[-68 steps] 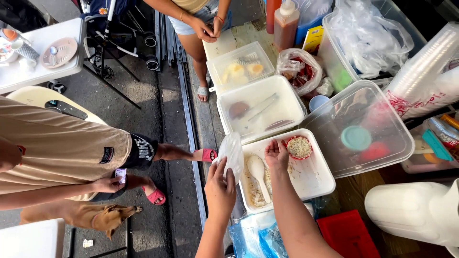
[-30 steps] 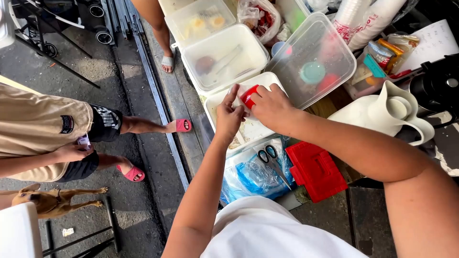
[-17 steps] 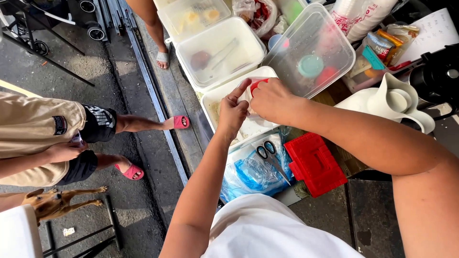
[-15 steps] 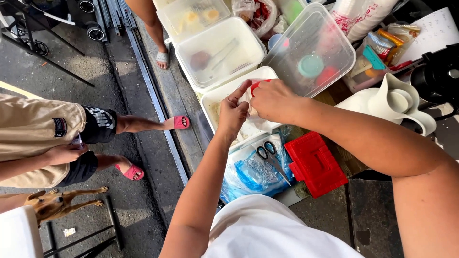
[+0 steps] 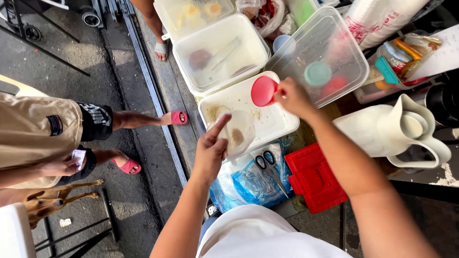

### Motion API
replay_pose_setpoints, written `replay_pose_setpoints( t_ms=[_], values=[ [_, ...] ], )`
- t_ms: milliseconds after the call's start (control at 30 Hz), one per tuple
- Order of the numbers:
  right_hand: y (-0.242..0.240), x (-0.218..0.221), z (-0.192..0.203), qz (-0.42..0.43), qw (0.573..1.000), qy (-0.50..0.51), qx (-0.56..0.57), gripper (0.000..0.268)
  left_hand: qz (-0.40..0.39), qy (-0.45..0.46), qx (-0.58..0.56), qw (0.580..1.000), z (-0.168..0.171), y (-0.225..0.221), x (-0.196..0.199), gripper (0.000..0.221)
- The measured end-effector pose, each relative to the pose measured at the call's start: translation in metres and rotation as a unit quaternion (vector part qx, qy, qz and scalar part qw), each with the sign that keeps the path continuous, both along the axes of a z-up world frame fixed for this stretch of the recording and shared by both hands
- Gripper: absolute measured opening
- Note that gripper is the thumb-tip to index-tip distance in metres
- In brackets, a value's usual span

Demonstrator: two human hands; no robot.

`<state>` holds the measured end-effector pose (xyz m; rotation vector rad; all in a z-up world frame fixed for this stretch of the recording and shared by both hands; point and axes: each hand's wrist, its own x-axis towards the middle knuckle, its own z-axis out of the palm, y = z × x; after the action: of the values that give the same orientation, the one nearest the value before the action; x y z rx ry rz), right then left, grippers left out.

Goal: Preparing food orders by scooping rice and other items into plastic bags and handling customer payments at a street stall.

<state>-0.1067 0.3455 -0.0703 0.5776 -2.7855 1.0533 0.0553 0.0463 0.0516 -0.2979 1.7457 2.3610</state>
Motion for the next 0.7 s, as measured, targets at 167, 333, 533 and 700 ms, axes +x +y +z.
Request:
replay_pose_setpoints(
  t_ms=[167,333,533,700],
  values=[
    [-0.043,-0.011,-0.074,-0.02,0.973,-0.049,0.224,0.016,-0.009,-0.032,0.0,0.999,-0.001,0.008,0.028,0.071],
    [-0.044,-0.022,-0.106,-0.054,0.975,-0.187,0.108,0.008,-0.073,-0.118,0.06,0.989,-0.016,0.022,0.047,0.064],
    [-0.013,-0.031,-0.151,-0.127,0.965,-0.215,0.082,0.007,-0.146,-0.099,0.012,0.984,-0.123,0.065,0.07,0.071],
    [-0.009,-0.019,-0.147,-0.148,0.962,-0.219,0.065,0.006,-0.233,-0.083,-0.087,0.965,-0.118,0.068,0.065,0.073]
  ],
)
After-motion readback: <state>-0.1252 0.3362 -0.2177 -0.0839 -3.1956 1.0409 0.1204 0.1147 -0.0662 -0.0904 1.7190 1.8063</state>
